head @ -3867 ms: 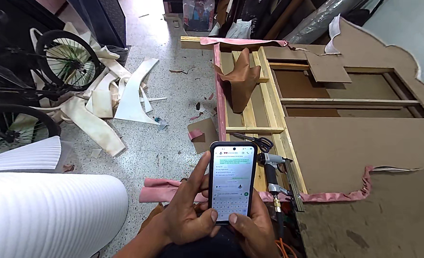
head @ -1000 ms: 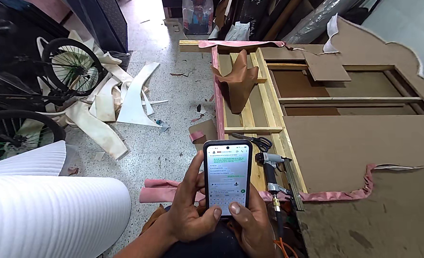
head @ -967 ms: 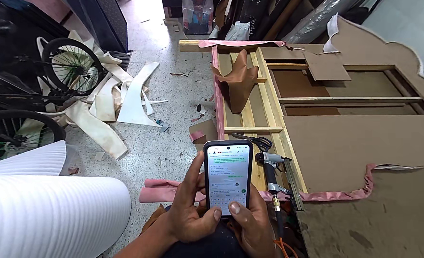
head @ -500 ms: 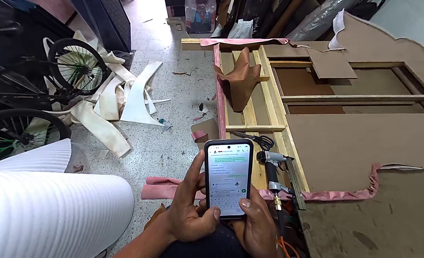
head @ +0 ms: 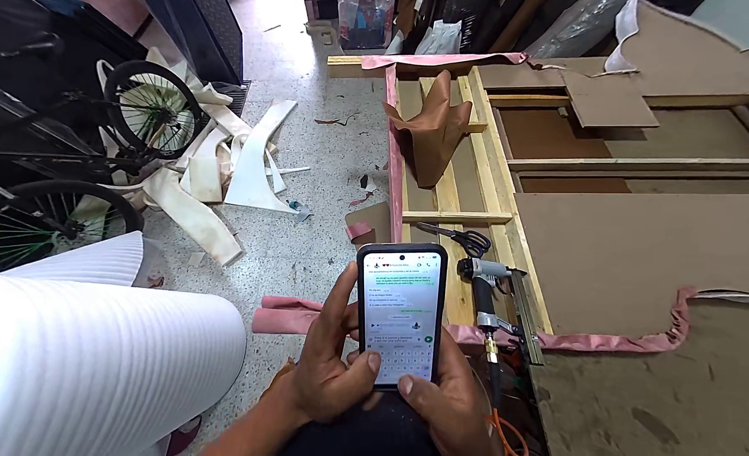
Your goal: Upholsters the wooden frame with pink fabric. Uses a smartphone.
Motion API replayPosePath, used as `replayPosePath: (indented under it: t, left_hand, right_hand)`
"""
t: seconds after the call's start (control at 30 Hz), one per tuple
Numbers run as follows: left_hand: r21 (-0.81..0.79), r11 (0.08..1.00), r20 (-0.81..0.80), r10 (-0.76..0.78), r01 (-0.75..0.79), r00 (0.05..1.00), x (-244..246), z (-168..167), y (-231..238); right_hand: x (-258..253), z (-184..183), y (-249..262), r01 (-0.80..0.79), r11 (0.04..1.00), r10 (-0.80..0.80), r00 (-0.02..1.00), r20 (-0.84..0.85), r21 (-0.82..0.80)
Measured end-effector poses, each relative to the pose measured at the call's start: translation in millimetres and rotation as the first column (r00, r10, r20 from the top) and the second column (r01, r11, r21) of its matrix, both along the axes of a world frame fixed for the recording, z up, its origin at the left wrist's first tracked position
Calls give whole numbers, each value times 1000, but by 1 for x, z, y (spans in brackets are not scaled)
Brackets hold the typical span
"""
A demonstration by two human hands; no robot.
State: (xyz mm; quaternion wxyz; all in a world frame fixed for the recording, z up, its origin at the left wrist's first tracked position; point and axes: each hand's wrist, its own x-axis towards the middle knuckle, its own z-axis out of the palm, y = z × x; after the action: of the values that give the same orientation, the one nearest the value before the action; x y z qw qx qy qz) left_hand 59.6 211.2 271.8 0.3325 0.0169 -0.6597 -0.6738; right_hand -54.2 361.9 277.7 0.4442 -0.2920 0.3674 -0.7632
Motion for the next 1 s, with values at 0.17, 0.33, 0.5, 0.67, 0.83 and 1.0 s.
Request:
replayPosePath:
  t: [0.17, 0.33, 0.5, 0.67, 0.83, 1.0]
  left_hand:
    - [30, 999, 10, -25, 24, 1000, 10, -4, 8]
    - [65, 997, 21, -47, 45, 999, 14, -7, 13]
    - [44, 996, 16, -73, 73, 997, 29, -9, 3]
    - [41, 993, 9, -113, 113, 994, 68, -10, -25]
    - [36, 993, 3, -117, 117, 993, 121, -12, -57]
    - [57, 990, -10, -132, 132, 991, 166, -13, -87]
  right_hand:
    - [2, -12, 5, -47, 998, 50, 997, 66, -39]
    - [10, -17, 9, 1, 999, 5, 991, 133, -41]
    - [33, -9, 6, 58, 998, -59, 998, 30, 15]
    - [74, -12, -16, 41, 998, -35, 994, 103, -52]
    - [131, -9, -53, 131, 991, -126, 983, 131, -30]
    - [177, -7, -82, 113, 994, -111, 990, 83, -13]
